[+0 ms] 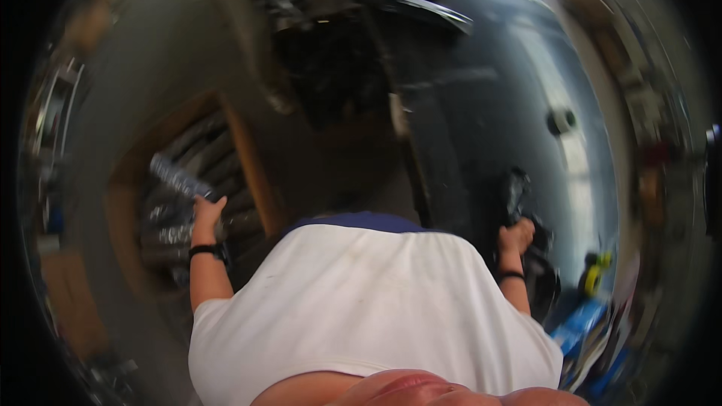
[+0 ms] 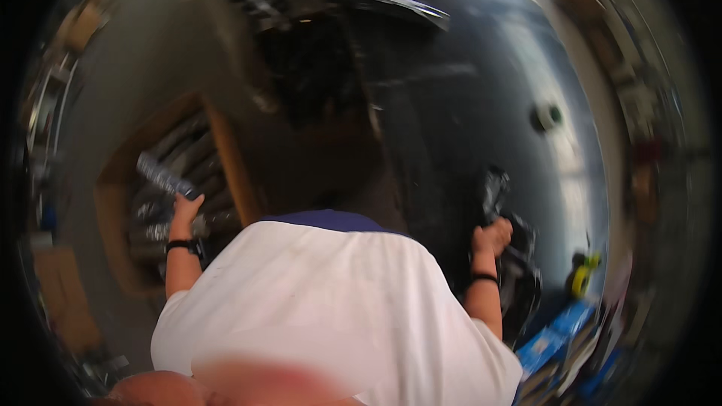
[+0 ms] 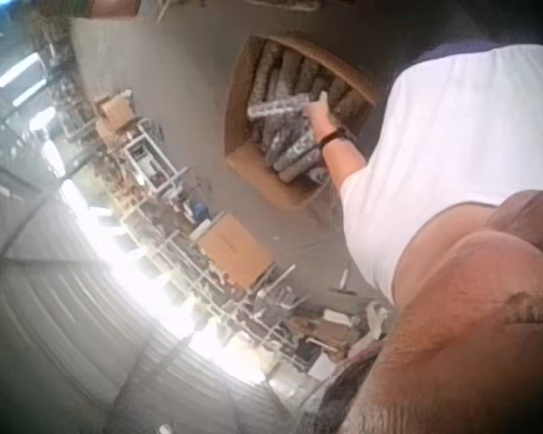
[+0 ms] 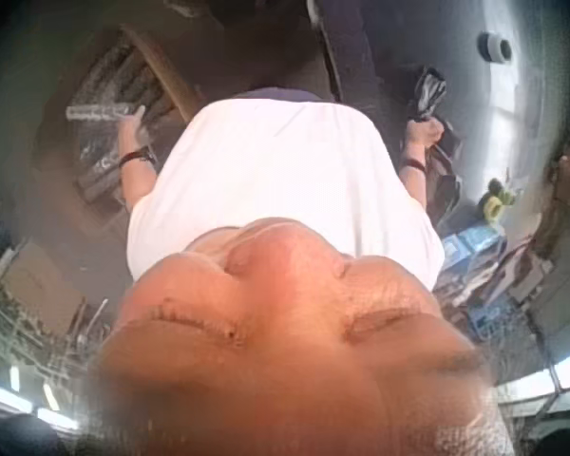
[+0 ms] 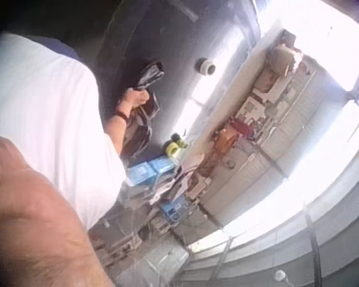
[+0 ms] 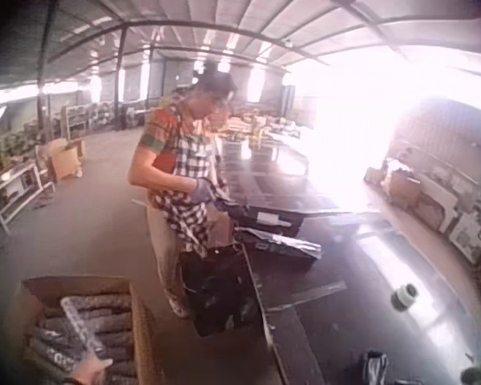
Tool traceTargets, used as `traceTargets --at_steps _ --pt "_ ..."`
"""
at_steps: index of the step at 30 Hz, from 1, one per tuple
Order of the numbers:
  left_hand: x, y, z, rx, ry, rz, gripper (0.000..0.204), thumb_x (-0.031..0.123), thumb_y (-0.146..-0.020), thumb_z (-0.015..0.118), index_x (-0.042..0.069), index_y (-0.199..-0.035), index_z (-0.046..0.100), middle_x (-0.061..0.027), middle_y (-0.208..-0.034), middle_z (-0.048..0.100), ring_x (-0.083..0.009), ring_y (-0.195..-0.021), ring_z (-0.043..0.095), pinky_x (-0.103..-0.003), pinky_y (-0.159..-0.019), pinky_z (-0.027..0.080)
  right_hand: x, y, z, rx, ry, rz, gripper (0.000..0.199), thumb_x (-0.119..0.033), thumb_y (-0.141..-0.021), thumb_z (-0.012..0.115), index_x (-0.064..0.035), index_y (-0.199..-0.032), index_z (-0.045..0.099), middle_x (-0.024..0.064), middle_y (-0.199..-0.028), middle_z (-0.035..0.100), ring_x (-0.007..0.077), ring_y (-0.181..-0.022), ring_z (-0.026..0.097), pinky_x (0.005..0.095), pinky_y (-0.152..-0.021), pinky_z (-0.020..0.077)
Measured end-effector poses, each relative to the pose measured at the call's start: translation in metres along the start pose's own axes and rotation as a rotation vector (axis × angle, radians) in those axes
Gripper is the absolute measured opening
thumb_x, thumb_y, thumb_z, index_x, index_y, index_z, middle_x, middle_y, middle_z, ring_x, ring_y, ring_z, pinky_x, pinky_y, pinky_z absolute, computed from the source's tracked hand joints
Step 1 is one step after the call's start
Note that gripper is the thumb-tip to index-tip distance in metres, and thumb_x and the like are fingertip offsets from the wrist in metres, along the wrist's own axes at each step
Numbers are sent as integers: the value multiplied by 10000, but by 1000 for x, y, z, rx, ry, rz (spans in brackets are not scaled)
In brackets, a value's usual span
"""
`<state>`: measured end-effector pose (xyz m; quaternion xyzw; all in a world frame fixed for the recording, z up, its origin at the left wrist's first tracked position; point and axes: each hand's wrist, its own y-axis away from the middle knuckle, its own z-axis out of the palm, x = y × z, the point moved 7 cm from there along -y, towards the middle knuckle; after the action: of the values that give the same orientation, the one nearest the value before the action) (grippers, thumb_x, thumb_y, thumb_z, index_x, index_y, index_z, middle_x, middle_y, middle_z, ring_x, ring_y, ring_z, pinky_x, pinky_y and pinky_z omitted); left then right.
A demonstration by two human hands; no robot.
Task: Handling and packing black plastic-wrapped parts on a factory table.
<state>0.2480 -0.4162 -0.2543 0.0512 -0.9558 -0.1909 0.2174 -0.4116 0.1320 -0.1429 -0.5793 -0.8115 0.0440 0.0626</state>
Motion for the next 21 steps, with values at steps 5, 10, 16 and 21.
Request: traceTargets --at_steps 5,10,16,21 --pt "213 -54 75 -224 89 714 580 176 -819 718 -72 -1298 505 -234 -1232 597 -309 -1163 597 -365 -962 477 -40 25 -49 221 -313 -265 338 21 -710 564 -167 -969 671 95 -1359 553 331 -1081 607 389 -904 503" --pt "464 58 117 -497 99 1355 381 130 -860 677 -6 -1205 589 -161 -1157 635 -270 -1064 642 -350 -910 503 -98 76 -160 429 -373 -317 65 -63 -666 645 -114 -677 606 32 -702 600 251 -660 594 387 -588 463" --pt "578 322 216 -994 -222 1743 451 183 -850 691 17 -1254 577 -169 -1210 609 -295 -1138 597 -375 -976 477 -54 162 -229 521 -204 10 148 -186 -676 746 -115 -710 620 17 -630 553 226 -592 557 357 -564 434" --pt "606 473 276 -876 -484 2143 510 208 -827 698 42 -1288 558 -134 -1322 551 -310 -1242 517 -395 -1047 424 -29 235 -243 490 55 313 82 -141 -739 718 -110 -768 647 13 -625 555 222 -576 545 350 -564 430"
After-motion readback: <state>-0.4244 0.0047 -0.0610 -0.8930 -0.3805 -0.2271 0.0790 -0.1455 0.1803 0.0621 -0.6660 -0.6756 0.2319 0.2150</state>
